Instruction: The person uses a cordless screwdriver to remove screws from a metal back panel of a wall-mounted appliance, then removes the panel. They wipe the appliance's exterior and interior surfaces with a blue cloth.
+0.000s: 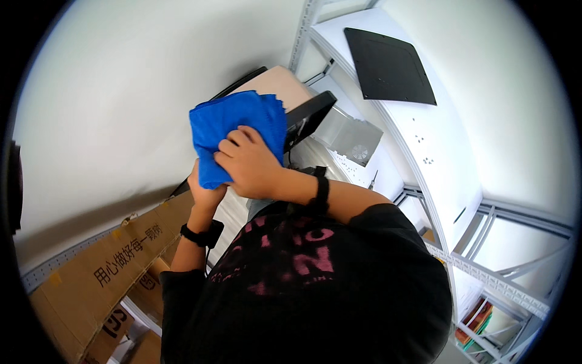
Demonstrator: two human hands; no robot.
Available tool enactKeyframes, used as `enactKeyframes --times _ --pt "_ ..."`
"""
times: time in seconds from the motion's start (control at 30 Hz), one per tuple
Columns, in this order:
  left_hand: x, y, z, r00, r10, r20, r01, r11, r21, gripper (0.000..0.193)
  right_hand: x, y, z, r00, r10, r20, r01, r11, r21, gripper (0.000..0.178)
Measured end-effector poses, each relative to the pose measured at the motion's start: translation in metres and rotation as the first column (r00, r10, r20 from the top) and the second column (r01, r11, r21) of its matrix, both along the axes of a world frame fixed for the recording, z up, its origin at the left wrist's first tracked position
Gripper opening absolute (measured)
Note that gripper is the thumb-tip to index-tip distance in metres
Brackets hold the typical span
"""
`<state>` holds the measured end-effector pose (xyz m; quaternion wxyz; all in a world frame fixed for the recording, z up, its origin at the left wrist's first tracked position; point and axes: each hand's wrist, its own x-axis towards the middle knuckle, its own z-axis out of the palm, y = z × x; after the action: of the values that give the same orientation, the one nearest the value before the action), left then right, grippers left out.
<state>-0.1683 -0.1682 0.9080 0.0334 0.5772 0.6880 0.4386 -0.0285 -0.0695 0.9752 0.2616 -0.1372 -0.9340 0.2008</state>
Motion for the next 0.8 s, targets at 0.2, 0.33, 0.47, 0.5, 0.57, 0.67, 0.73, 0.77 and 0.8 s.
enactKeyframes --times 0.2,0.33,0.47,0.5,0.57,0.67,0.73,0.77,0.8 --pt "-0.004 -0.005 -0.007 0.999 0.022 0.047 -0.019 0.998 -0.056 0.024 0.029 0.022 -0.007 0.997 -0.047 -0.064 0.038 0.99 -0.139 0.044" --pt "0.001 -0.004 -0.003 0.997 -0.01 0.071 0.011 1.0 -0.011 0.022 0.076 0.07 -0.021 0.976 -0.207 -0.066 0.201 0.975 -0.095 0.046" --pt "0.002 -0.004 -0.005 0.997 -0.018 0.075 0.017 1.0 0.009 0.021 0.109 0.112 -0.024 0.923 -0.377 -0.073 0.361 0.916 -0.173 0.038" --pt "0.003 -0.004 -0.005 0.997 -0.016 0.077 0.015 1.0 0.013 0.02 0.112 0.119 -0.024 0.907 -0.413 -0.082 0.388 0.895 -0.218 0.036" --pt "0.005 -0.005 -0.003 0.997 -0.026 0.072 0.023 0.999 0.042 0.019 0.118 0.124 -0.029 0.842 -0.539 -0.022 0.502 0.797 -0.336 0.033" --pt "0.007 -0.005 -0.001 0.998 -0.025 0.061 0.022 0.998 0.052 0.018 0.11 0.112 -0.028 0.848 -0.527 -0.066 0.516 0.847 -0.131 0.037" --pt "0.007 -0.006 -0.003 0.998 -0.025 0.061 0.023 0.999 0.048 0.017 0.1 0.097 -0.028 0.858 -0.508 -0.074 0.508 0.861 -0.02 0.044" --pt "0.008 -0.005 -0.004 0.997 -0.029 0.067 0.026 0.998 0.051 0.018 0.092 0.087 -0.03 0.879 -0.453 -0.152 0.457 0.889 -0.006 0.048" --pt "0.007 -0.005 -0.005 0.997 -0.031 0.069 0.027 0.998 0.052 0.018 0.084 0.077 -0.029 0.913 -0.392 -0.111 0.394 0.919 -0.008 0.051"
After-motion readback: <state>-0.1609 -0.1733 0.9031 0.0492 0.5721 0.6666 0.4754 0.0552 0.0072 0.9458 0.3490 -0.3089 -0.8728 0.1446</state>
